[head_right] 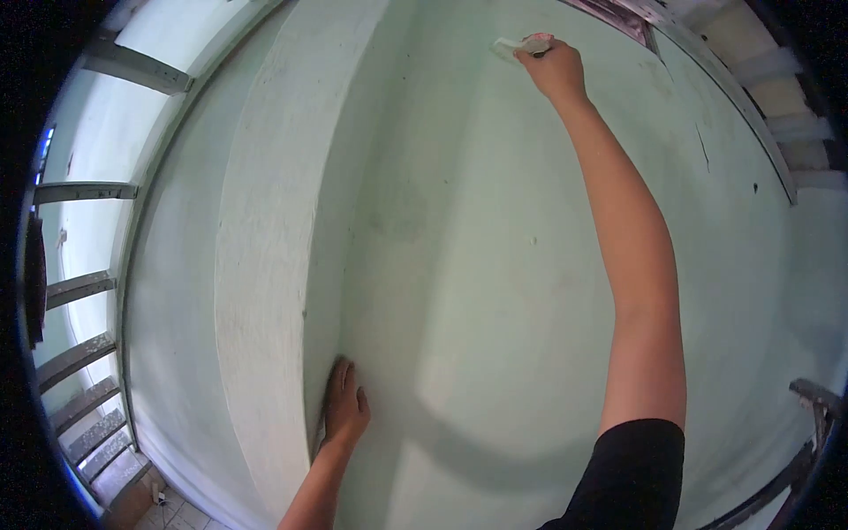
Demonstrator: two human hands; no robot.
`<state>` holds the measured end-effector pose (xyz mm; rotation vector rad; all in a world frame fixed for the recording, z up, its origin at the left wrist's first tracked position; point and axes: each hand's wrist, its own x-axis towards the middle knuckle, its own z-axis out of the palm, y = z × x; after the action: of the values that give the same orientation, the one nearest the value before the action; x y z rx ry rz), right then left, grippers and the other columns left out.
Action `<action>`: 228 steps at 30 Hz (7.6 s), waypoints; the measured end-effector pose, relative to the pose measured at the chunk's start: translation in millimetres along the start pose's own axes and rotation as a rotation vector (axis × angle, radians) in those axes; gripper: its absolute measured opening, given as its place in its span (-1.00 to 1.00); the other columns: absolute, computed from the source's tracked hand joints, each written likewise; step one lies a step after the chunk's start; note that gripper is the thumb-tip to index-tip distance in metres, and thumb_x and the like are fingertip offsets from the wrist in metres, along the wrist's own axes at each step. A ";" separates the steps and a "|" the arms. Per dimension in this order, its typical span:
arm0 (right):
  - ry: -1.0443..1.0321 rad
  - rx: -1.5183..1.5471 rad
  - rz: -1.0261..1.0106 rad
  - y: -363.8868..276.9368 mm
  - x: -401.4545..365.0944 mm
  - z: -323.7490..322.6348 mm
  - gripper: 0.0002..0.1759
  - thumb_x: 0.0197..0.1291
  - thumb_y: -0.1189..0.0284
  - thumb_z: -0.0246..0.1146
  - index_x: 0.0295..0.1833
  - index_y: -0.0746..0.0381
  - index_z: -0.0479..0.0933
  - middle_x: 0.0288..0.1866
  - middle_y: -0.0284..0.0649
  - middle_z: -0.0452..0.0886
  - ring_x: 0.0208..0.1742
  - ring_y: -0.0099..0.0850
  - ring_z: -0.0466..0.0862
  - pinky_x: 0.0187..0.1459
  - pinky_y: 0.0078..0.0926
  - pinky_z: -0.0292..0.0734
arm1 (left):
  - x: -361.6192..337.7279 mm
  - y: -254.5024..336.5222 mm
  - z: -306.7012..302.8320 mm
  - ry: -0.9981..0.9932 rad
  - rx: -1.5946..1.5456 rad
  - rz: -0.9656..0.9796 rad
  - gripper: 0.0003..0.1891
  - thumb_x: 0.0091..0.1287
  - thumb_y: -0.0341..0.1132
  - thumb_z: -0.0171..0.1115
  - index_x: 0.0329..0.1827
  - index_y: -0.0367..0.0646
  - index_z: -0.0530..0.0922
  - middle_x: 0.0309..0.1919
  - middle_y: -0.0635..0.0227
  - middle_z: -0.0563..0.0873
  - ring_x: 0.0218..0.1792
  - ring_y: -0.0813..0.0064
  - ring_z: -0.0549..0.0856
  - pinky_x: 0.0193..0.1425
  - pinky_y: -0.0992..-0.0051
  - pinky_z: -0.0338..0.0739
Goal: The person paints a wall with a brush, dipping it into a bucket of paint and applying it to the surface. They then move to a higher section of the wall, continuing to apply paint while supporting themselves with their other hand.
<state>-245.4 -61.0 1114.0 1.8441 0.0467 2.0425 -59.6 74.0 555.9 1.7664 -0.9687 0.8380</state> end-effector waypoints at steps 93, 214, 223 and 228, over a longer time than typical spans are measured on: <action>-0.425 0.124 2.244 -317.8 -733.8 -729.9 -0.64 0.07 0.38 0.33 -0.07 0.38 0.55 -0.30 -0.14 0.65 -0.36 -0.43 0.67 -0.44 -0.53 0.63 | -741.8 -19.3 -16.7 -2.148 0.475 0.007 -0.64 0.03 -0.10 0.17 -0.31 -0.23 0.67 -0.23 0.04 0.69 -0.12 0.14 0.68 -0.03 0.28 0.56; -1.248 0.010 2.157 -379.5 -1499.8 -609.9 -0.73 -0.08 0.33 0.33 -0.20 0.17 0.62 -0.22 -0.15 0.68 -0.12 -0.19 0.66 -0.10 -0.35 0.55 | -1050.6 11.0 296.9 -1.636 -0.147 -0.695 -0.42 0.20 -0.48 -0.04 0.37 -0.10 0.23 0.00 -0.03 0.59 0.00 0.11 0.61 0.07 0.23 0.49; -1.512 0.038 2.155 -369.7 -1514.9 -612.6 -0.60 -0.08 0.29 0.37 -0.14 0.29 0.55 -0.22 -0.05 0.65 -0.16 -0.21 0.66 -0.15 -0.32 0.58 | -1041.2 14.0 298.4 -1.759 -0.049 -0.802 -0.39 0.20 -0.47 -0.04 0.40 -0.06 0.19 -0.04 0.03 0.62 0.00 0.16 0.62 0.08 0.24 0.49; -0.841 0.198 2.855 -357.5 -1511.1 -625.3 -0.63 -0.03 0.43 0.36 -0.09 0.33 0.51 -0.24 -0.12 0.62 -0.24 -0.40 0.66 -0.26 -0.50 0.64 | -1048.4 9.4 296.4 -1.692 -0.140 -0.795 -0.39 0.20 -0.47 -0.04 0.39 -0.07 0.20 -0.02 0.05 0.63 0.02 0.17 0.62 0.09 0.24 0.49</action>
<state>-663.1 -45.4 -507.0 -0.6310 1.3979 -0.1249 -510.4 58.7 -435.9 2.2448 -0.9898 -1.4454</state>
